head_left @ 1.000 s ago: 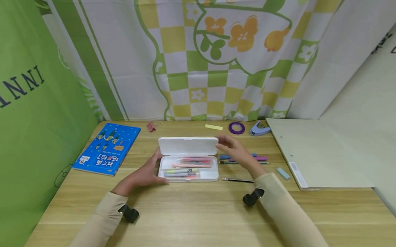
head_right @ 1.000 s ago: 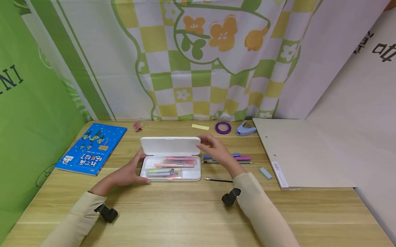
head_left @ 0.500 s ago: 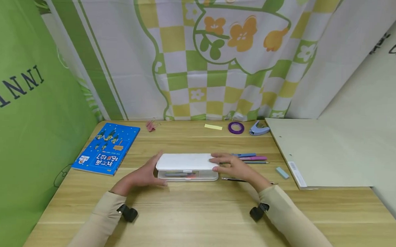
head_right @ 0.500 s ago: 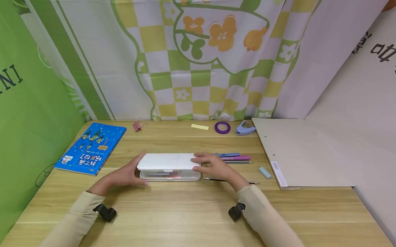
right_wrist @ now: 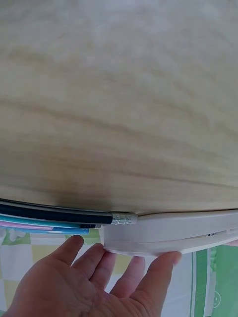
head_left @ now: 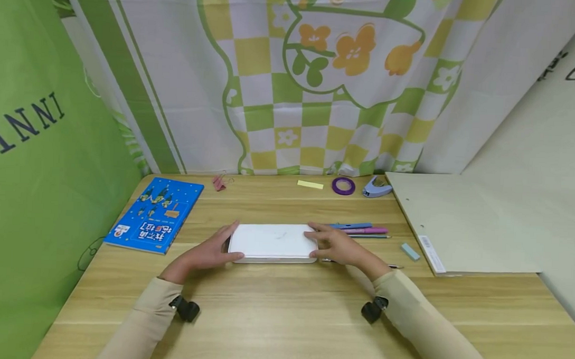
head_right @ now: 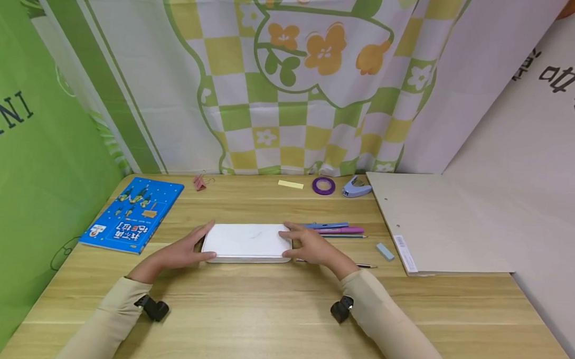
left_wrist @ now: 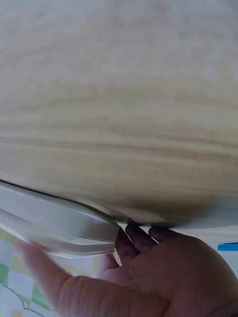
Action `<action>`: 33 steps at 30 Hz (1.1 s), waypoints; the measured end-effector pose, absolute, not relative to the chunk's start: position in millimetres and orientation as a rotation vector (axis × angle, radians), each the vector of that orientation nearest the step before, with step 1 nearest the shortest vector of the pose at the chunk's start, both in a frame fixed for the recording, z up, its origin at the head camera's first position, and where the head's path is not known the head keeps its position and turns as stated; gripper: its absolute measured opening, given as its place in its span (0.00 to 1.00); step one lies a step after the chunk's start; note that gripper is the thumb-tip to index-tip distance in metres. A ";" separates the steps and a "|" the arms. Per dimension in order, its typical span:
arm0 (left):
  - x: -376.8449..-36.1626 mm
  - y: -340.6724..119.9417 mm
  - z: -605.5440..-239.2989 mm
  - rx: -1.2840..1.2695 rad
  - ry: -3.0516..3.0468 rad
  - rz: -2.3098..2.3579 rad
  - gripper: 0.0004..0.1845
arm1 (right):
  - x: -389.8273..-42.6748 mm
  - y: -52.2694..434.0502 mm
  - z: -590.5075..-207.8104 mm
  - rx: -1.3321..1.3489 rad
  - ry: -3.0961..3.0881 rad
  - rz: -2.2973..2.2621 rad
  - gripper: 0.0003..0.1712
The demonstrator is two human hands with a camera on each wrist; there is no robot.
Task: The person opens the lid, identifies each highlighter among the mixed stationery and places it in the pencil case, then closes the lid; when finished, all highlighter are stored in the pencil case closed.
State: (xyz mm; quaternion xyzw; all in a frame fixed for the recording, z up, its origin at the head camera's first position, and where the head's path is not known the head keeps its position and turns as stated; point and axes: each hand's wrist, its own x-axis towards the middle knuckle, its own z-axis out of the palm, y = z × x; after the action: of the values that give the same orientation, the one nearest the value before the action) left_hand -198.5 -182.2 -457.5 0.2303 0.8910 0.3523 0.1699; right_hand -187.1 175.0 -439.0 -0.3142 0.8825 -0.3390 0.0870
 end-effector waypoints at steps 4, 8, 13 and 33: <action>-196.4 -182.3 -455.5 0.639 2.537 1.010 0.51 | -187.0 174.2 -437.5 -0.928 2.628 -0.991 0.33; -193.7 -181.8 -455.8 0.620 2.559 1.008 0.52 | -185.5 172.4 -436.1 -0.952 2.634 -0.967 0.33; -195.7 -178.0 -456.2 0.621 2.575 0.978 0.54 | -183.7 173.4 -434.4 -0.955 2.640 -0.940 0.33; -195.3 -178.4 -443.6 0.575 2.492 1.011 0.51 | -177.9 191.1 -417.3 -0.900 2.677 -0.962 0.38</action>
State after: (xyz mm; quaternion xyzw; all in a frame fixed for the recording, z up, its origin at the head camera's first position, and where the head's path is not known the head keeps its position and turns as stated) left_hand -195.3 -178.4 -443.6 0.2052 0.8888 0.3606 0.1945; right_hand -177.9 191.1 -417.3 -0.3008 0.8944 -0.3216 0.0789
